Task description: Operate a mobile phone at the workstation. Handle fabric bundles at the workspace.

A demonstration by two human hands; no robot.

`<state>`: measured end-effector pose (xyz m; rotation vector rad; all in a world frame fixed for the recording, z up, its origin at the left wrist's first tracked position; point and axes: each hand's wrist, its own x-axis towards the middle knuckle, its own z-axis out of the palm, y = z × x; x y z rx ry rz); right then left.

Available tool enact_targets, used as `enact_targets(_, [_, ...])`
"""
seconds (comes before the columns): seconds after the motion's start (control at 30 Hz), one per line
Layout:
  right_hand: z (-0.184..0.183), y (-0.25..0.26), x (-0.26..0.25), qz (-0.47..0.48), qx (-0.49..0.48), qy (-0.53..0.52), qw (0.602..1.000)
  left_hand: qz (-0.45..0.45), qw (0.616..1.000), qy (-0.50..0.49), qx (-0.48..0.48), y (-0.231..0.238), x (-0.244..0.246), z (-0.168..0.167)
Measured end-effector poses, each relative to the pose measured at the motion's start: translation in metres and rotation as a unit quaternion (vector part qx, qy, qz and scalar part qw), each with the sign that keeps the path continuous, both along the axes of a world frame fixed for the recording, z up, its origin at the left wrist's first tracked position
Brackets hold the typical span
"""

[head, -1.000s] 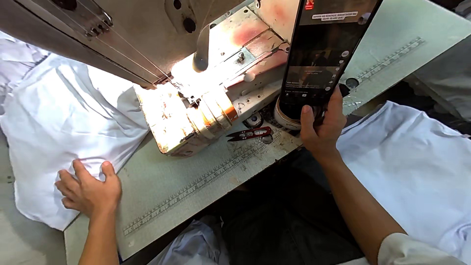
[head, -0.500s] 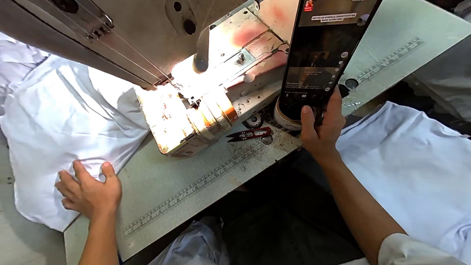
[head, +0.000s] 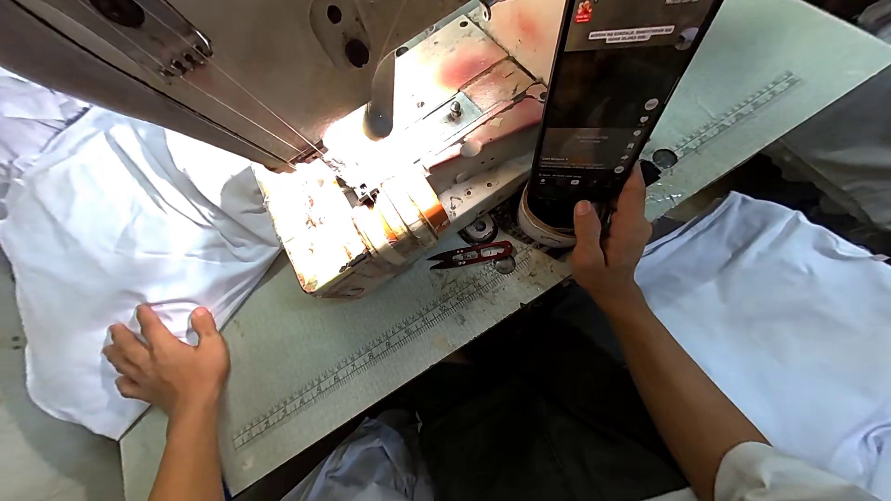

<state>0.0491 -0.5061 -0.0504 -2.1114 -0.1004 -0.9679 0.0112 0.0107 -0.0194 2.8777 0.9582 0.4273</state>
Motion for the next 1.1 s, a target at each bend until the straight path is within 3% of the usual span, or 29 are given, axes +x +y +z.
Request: enact_targets(1.1, [-0.0003, 0.0009, 0.0005, -0.005, 0.005, -0.005, 1.0, 0.007, 1.0, 0.006, -0.005, -0.0016, 0.0002, 0.0003])
